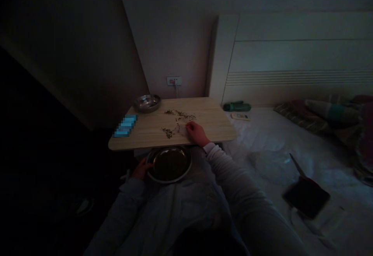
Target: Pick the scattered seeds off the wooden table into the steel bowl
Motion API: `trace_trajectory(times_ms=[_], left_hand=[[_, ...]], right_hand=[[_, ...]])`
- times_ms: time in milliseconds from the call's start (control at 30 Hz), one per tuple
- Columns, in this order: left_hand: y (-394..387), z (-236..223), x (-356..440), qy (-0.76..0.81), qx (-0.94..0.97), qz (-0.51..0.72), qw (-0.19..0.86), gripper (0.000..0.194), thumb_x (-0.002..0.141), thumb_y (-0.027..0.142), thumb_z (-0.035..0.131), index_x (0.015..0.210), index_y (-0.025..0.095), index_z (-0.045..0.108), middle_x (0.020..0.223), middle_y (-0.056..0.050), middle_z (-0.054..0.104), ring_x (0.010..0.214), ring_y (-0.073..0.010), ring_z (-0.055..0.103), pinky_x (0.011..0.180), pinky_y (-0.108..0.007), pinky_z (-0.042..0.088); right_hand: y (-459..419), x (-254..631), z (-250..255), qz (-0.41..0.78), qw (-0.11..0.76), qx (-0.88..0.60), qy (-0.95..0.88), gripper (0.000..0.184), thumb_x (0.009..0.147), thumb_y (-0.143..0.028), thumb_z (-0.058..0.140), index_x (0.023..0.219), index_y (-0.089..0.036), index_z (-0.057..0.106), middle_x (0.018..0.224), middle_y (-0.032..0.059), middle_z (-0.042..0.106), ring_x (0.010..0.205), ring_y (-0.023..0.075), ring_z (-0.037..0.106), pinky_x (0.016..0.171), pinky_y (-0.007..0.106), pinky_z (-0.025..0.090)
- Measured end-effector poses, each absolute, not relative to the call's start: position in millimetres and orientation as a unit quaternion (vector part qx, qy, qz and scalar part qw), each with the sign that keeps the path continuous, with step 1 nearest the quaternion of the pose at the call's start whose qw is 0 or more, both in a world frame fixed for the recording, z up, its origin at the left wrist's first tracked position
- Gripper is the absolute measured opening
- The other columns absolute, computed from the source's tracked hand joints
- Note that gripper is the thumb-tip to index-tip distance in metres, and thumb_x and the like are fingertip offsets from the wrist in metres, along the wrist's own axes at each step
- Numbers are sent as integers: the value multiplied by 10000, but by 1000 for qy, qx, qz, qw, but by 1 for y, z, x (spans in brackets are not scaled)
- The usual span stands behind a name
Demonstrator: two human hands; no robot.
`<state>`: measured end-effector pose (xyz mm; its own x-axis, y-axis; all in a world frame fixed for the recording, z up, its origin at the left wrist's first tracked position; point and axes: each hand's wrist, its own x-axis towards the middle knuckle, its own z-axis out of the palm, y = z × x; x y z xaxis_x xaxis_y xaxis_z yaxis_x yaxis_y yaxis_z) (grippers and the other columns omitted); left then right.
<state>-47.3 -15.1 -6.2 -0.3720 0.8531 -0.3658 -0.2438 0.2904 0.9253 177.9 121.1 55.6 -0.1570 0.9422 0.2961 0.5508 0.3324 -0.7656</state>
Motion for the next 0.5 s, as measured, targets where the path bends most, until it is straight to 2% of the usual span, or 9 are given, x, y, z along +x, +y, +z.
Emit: trace_trajectory(times_ms=[500], left_hand=[[-16,-1,-47,639,205,530,518,382,439,98,615,806,201,635,559,43,616,648,-178,599,659,-299,457]], right_hand=[[119,172,63,257,347,-484,-761,170,768,-210,491,854,-161,629,750,24,649,686,134,555,674,257,412]])
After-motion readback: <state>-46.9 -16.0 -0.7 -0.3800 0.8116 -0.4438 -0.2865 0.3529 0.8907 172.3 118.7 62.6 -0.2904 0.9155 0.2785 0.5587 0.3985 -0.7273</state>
